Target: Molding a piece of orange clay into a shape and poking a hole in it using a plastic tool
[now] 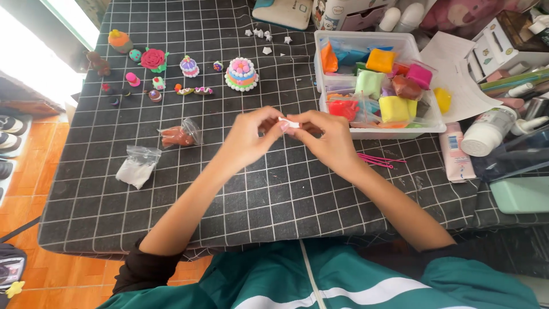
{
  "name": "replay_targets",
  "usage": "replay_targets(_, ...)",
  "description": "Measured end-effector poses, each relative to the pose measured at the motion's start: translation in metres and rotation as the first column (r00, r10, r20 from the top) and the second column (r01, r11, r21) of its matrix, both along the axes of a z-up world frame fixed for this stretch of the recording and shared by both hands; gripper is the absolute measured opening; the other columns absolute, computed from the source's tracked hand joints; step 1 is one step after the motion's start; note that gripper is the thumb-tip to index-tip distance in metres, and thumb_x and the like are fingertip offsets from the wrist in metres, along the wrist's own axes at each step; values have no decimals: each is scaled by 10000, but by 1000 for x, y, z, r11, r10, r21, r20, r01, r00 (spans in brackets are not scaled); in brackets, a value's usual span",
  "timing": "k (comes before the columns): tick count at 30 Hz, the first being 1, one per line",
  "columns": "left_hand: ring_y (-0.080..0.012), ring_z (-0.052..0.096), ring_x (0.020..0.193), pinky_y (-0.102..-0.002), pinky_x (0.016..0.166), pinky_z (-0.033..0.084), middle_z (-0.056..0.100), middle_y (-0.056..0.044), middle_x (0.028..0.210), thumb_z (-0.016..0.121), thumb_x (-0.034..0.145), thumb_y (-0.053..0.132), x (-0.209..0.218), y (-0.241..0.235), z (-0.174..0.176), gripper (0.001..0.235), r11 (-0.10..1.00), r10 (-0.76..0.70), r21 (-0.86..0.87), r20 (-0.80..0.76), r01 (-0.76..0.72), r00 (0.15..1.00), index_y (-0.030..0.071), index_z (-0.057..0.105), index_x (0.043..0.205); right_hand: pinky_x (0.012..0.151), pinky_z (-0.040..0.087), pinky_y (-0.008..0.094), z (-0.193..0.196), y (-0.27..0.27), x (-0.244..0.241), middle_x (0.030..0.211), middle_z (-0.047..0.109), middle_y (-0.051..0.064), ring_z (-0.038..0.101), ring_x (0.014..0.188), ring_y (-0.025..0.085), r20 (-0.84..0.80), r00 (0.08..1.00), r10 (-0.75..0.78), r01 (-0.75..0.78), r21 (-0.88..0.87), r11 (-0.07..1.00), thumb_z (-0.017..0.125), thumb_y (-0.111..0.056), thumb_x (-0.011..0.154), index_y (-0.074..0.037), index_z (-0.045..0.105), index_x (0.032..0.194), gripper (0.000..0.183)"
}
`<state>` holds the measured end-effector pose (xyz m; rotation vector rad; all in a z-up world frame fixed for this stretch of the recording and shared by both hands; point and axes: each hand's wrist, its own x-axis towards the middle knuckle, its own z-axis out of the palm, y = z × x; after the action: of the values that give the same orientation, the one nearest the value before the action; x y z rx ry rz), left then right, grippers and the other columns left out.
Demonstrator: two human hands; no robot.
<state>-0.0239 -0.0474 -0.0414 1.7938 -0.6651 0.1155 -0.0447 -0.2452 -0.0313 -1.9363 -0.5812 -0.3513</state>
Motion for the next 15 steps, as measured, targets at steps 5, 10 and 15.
replay_targets(5, -151, 631, 618, -266, 661, 544, 676, -50, 703, 663, 991, 146, 1, 3, -3, 84, 999, 19, -47, -13, -19, 1000, 109, 738, 978, 602, 645, 294, -6, -8, 2, 742, 736, 132, 746, 621, 186, -97, 995, 23, -14, 91, 996, 721, 57, 926, 15, 748, 1000, 90)
replay_targets(10, -97, 610, 577, -206, 607, 522, 660, -74, 667, 672, 1006, 221, -11, 6, 11, 186, 948, -5, -307, -270, -81, 963, 52, 730, 952, 461, 612, 288, -3, -20, 13, 669, 693, 142, 691, 496, 187, -98, 995, -36, 52, 167, 985, 654, -24, 1030, -7, 742, 1010, 92)
replay_targets(15, -210, 767, 774, -302, 737, 654, 750, -227, 864, 732, 938, 163, -13, -6, 9, 274, 861, -27, -464, -448, -207, 893, -59, 724, 1097, 576, 523, 255, 5, -1, -4, 624, 671, 72, 601, 553, 112, 86, 991, -102, 100, 28, 995, 736, -32, 967, -125, 751, 1270, 317)
